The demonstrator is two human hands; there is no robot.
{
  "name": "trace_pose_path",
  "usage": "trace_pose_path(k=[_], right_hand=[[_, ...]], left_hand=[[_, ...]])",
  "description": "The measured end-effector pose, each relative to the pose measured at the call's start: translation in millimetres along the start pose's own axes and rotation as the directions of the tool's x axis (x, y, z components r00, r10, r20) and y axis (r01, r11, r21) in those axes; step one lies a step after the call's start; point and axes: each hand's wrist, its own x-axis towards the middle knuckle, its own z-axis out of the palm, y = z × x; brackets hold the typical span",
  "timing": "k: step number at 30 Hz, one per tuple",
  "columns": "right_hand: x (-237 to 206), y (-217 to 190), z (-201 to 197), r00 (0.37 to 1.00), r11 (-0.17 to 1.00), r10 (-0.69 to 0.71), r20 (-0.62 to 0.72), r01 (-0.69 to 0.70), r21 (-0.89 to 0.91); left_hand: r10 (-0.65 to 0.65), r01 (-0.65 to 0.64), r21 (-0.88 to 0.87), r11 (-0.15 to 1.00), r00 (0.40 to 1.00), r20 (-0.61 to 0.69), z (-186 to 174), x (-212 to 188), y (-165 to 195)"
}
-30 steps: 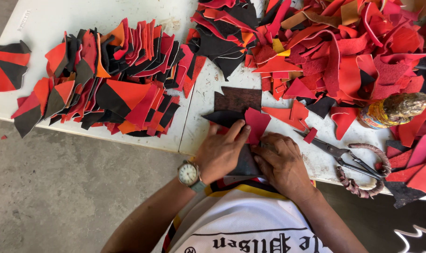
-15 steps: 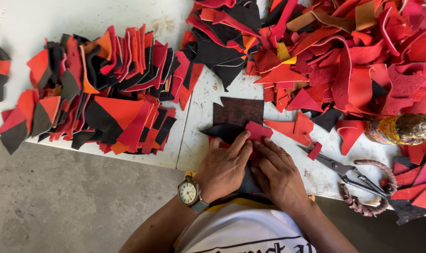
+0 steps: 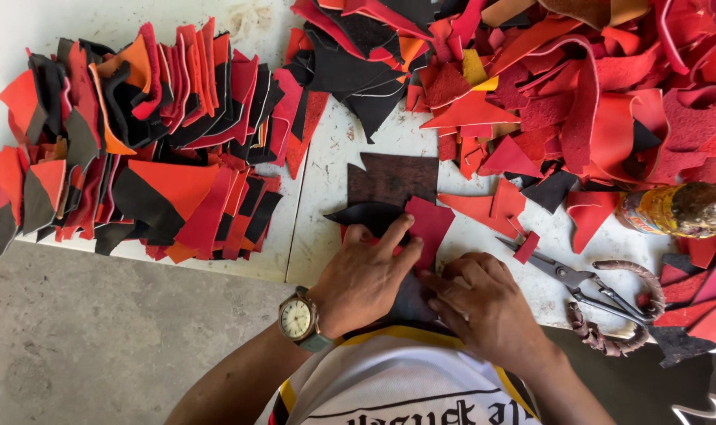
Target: The person sorts through a large pile of red and black foam scraps on a table, picking up individual pieces and arranging them onto a dark rectangular board, occasionally trimming pieces with scissors and reaching into a cardboard box for more scraps.
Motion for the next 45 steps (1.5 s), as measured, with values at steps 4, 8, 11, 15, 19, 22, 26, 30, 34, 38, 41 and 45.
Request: trace_pose_path(k=[4, 8, 11, 15, 19, 22, 26, 30, 34, 38, 41, 45], right_hand=[[14.3, 16.4, -17.8, 0.979, 0.980, 0.199, -0.047, -0.197, 0.040], [40.0, 33.3, -29.8, 0.966, 0.943, 0.094, -0.242, -0.164, -0.288], [41.9, 30.5, -32.6, 0.950, 0.936, 0.114, -0.291, -0.201, -0.289], [29.6, 10.2, -14.8, 0.952, 0.966, 0.232, -0.199, -0.249, -0.065], [23.3, -2.4, 6.2, 0.984, 0.987, 0.062, -0.165, -0.085, -0.135], [22.6, -1.5, 12.5, 0.975, 0.988, 0.084, -0.207, -0.109, -0.112], [20.6, 5.1, 14.5, 0.979, 0.984, 0.046, -0.199, -0.079, -0.162], [17.8, 9.1, 17.8, 0.985, 0.986, -0.024, -0.171, -0.005, -0.166], [11.1, 7.5, 16.5, 0.985, 0.989, -0.063, -0.158, 0.041, -0.139], [-2.7, 3.9, 10.5, 0.994, 0.993, -0.035, -0.104, 0.023, -0.113], [-8.4, 5.7, 11.1, 0.994, 0.991, -0.052, -0.092, 0.040, -0.124], [-14.1, 4.6, 16.2, 0.992, 0.987, -0.060, -0.114, 0.042, -0.157]], left_hand=[[0.061, -0.061, -0.010, 0.998, 0.998, 0.006, -3.7, -0.2, -4.2], [0.091, -0.091, -0.005, 0.996, 0.995, 0.050, -2.9, -0.7, -8.6], [0.038, -0.051, 0.123, 0.991, 0.994, 0.105, 5.8, 0.2, 3.2], [0.023, -0.051, 0.382, 0.923, 0.997, 0.077, 21.7, 4.2, 25.5], [-0.030, -0.028, 0.339, 0.940, 0.986, 0.164, 27.1, 5.2, 24.6], [0.018, -0.004, 0.344, 0.939, 0.999, -0.037, 25.5, 2.2, 19.6], [-0.024, 0.010, 0.212, 0.977, 0.998, 0.061, 19.0, 1.6, 14.8], [-0.053, 0.039, 0.099, 0.994, 0.989, 0.141, 4.8, 5.4, 12.5], [-0.004, 0.009, -0.051, 0.999, 0.996, 0.092, -14.5, 9.6, 2.5], [0.009, 0.003, -0.103, 0.995, 0.993, 0.115, -21.3, 18.4, -12.6], [-0.012, 0.038, -0.139, 0.990, 0.983, 0.183, -17.3, 30.4, -19.8], [0.070, -0.027, -0.190, 0.981, 0.972, 0.226, -15.7, 54.2, -33.2]])
